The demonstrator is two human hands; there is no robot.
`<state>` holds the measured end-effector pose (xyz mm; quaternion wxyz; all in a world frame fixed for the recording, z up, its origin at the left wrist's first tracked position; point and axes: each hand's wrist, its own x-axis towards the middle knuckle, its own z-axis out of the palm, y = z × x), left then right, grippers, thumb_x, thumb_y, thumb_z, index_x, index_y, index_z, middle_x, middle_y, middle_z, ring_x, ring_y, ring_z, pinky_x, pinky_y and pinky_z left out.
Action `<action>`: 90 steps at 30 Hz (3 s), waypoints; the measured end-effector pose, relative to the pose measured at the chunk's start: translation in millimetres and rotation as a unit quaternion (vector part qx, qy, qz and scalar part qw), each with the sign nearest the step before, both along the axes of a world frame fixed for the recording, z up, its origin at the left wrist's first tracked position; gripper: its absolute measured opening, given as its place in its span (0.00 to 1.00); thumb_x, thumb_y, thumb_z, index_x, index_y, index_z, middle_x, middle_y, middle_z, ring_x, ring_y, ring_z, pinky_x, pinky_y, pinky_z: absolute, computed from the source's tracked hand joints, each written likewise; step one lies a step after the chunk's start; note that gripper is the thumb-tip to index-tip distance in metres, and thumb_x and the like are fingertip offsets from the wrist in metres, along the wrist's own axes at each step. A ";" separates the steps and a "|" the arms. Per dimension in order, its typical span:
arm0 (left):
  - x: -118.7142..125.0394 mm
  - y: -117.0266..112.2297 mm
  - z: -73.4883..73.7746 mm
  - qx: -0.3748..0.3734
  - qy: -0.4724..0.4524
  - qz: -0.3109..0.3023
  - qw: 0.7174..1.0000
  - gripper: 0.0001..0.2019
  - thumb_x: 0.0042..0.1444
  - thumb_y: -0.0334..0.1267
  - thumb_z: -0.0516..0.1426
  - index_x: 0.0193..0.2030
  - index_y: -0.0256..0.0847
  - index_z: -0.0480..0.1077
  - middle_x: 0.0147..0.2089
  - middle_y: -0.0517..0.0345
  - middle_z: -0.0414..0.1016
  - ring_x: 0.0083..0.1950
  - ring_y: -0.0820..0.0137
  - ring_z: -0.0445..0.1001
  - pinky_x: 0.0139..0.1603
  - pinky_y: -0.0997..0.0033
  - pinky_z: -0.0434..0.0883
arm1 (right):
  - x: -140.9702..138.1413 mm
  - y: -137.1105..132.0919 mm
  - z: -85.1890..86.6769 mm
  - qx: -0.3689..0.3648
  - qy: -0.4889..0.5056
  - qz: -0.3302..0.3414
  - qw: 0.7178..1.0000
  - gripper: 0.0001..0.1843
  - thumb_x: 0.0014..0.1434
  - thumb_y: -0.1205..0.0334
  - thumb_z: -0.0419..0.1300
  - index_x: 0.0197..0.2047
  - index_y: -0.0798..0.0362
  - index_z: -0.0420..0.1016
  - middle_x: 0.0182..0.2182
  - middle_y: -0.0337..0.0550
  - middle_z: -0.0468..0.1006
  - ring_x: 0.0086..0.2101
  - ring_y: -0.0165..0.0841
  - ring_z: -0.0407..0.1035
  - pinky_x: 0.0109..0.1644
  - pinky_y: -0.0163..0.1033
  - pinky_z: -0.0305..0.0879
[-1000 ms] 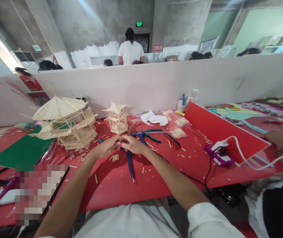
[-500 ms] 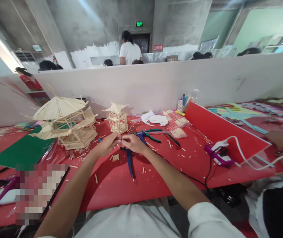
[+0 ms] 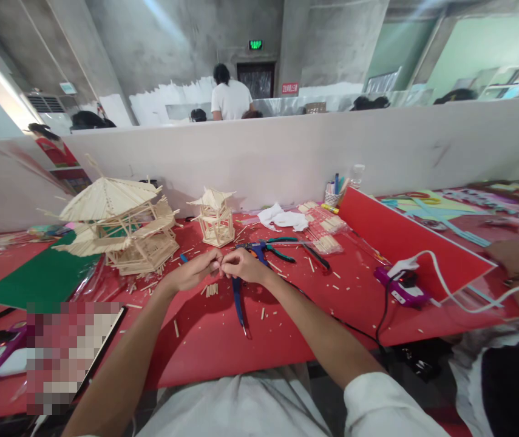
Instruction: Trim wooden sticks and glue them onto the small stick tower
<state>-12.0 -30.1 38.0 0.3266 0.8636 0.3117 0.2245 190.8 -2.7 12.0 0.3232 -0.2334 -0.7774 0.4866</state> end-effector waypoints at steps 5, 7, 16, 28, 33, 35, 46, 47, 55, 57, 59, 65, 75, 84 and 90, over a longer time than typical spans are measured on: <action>-1.6 -1.6 1.9 -0.040 -0.025 -0.020 0.999 0.17 0.67 0.52 0.44 0.40 0.39 0.60 0.36 0.57 0.68 0.36 0.71 0.66 0.41 0.70 0.65 | 0.1 -4.8 4.5 -0.018 -0.006 0.013 1.000 0.12 0.53 0.60 0.57 0.25 0.58 0.76 0.17 0.36 0.70 0.19 0.24 0.60 0.24 0.31 0.55; -1.8 -2.1 3.0 -0.052 -0.034 -0.029 0.998 0.17 0.67 0.52 0.44 0.39 0.39 0.61 0.37 0.56 0.69 0.36 0.71 0.66 0.40 0.69 0.66 | 0.0 -6.3 5.8 -0.025 -0.008 0.018 0.999 0.12 0.53 0.60 0.57 0.25 0.58 0.76 0.17 0.37 0.70 0.19 0.24 0.60 0.24 0.31 0.55; 2.8 3.7 0.0 0.023 -0.073 0.052 0.996 0.15 0.66 0.50 0.47 0.38 0.39 0.61 0.33 0.60 0.65 0.33 0.72 0.63 0.37 0.72 0.63 | -4.6 -3.9 5.3 -0.016 0.047 -0.027 0.998 0.13 0.57 0.58 0.57 0.26 0.57 0.72 0.19 0.36 0.69 0.20 0.24 0.60 0.25 0.32 0.56; 0.1 11.2 -9.3 0.118 0.053 0.083 0.988 0.06 0.65 0.39 0.46 0.39 0.41 0.59 0.34 0.60 0.65 0.34 0.71 0.62 0.37 0.70 0.60 | -7.5 1.5 -5.3 0.044 0.012 -0.081 0.996 0.07 0.54 0.61 0.57 0.29 0.55 0.65 0.24 0.33 0.64 0.25 0.25 0.57 0.29 0.32 0.53; -3.0 8.5 -7.1 0.084 0.079 0.053 0.992 0.07 0.66 0.39 0.45 0.38 0.41 0.58 0.33 0.62 0.64 0.33 0.72 0.61 0.37 0.71 0.60 | -9.0 3.5 -11.8 0.033 -0.004 -0.065 0.997 0.07 0.53 0.61 0.58 0.28 0.55 0.65 0.23 0.32 0.62 0.25 0.25 0.55 0.29 0.32 0.51; -3.1 6.9 -5.1 0.071 0.064 0.044 0.994 0.08 0.66 0.41 0.44 0.38 0.41 0.58 0.33 0.62 0.64 0.33 0.72 0.60 0.37 0.71 0.60 | -9.1 2.4 -9.6 0.009 0.008 -0.048 0.999 0.07 0.53 0.61 0.58 0.27 0.55 0.65 0.22 0.32 0.62 0.24 0.25 0.55 0.28 0.31 0.50; -4.0 4.4 -0.7 -0.010 -0.024 0.026 0.999 0.17 0.66 0.51 0.44 0.37 0.40 0.59 0.31 0.61 0.64 0.34 0.71 0.62 0.39 0.70 0.62 | -10.1 -5.7 -0.7 -0.071 0.048 -0.018 0.996 0.09 0.54 0.58 0.58 0.28 0.53 0.64 0.14 0.27 0.60 0.16 0.22 0.52 0.21 0.31 0.47; -3.2 5.1 -1.0 -0.003 -0.034 0.038 0.999 0.17 0.66 0.52 0.45 0.37 0.39 0.59 0.31 0.61 0.64 0.34 0.71 0.62 0.39 0.71 0.62 | -9.5 -5.8 0.8 -0.068 0.054 -0.021 0.996 0.09 0.55 0.58 0.58 0.28 0.53 0.64 0.15 0.28 0.60 0.16 0.22 0.52 0.21 0.31 0.48; 0.3 10.7 -3.7 0.082 -0.065 0.114 0.988 0.16 0.64 0.51 0.50 0.38 0.38 0.64 0.33 0.59 0.66 0.34 0.71 0.64 0.38 0.72 0.63 | -5.6 -8.6 9.7 -0.046 0.063 -0.027 0.997 0.18 0.57 0.47 0.60 0.33 0.54 0.67 0.23 0.34 0.67 0.21 0.24 0.59 0.24 0.31 0.54; 0.7 10.0 -4.2 0.066 -0.068 0.101 0.990 0.16 0.65 0.51 0.49 0.38 0.38 0.63 0.33 0.59 0.66 0.34 0.71 0.64 0.38 0.72 0.63 | -6.0 -7.9 7.3 -0.005 0.059 -0.038 0.998 0.18 0.59 0.48 0.60 0.31 0.55 0.68 0.21 0.33 0.66 0.21 0.24 0.58 0.26 0.32 0.55; 1.5 7.9 -3.7 0.041 -0.080 0.075 0.993 0.17 0.65 0.52 0.48 0.38 0.39 0.61 0.32 0.60 0.65 0.34 0.72 0.63 0.38 0.72 0.63 | -5.9 -7.1 4.4 0.030 0.055 -0.048 0.997 0.18 0.60 0.49 0.59 0.29 0.55 0.68 0.20 0.33 0.65 0.22 0.25 0.59 0.28 0.32 0.55; 1.7 -1.8 5.4 -0.011 -0.068 0.004 0.998 0.18 0.66 0.53 0.45 0.37 0.40 0.59 0.31 0.59 0.66 0.33 0.71 0.64 0.38 0.70 0.63 | -2.4 -12.1 5.0 0.021 0.056 -0.007 0.998 0.15 0.59 0.52 0.60 0.29 0.56 0.71 0.21 0.34 0.66 0.22 0.25 0.56 0.28 0.33 0.54; 1.5 -9.1 13.7 -0.053 -0.070 -0.036 0.995 0.18 0.66 0.53 0.46 0.38 0.39 0.60 0.32 0.59 0.66 0.35 0.71 0.64 0.40 0.69 0.63 | 5.5 -12.8 9.3 0.023 0.048 0.049 0.997 0.16 0.58 0.52 0.61 0.27 0.56 0.69 0.20 0.33 0.65 0.22 0.24 0.55 0.27 0.32 0.52; 1.5 4.4 -0.8 0.009 -0.136 0.035 0.990 0.15 0.63 0.49 0.54 0.39 0.37 0.65 0.33 0.57 0.71 0.34 0.71 0.69 0.37 0.73 0.66 | 0.6 -2.8 -0.5 0.008 0.076 0.009 0.997 0.18 0.60 0.49 0.60 0.30 0.57 0.73 0.22 0.37 0.70 0.21 0.25 0.61 0.25 0.31 0.55; 2.7 9.0 -1.4 0.068 -0.129 0.090 0.985 0.14 0.61 0.48 0.56 0.38 0.37 0.70 0.33 0.57 0.73 0.34 0.72 0.70 0.37 0.74 0.66 | -0.3 -0.7 1.6 0.013 0.076 -0.041 0.996 0.21 0.58 0.46 0.60 0.27 0.56 0.71 0.20 0.35 0.69 0.20 0.24 0.59 0.24 0.31 0.54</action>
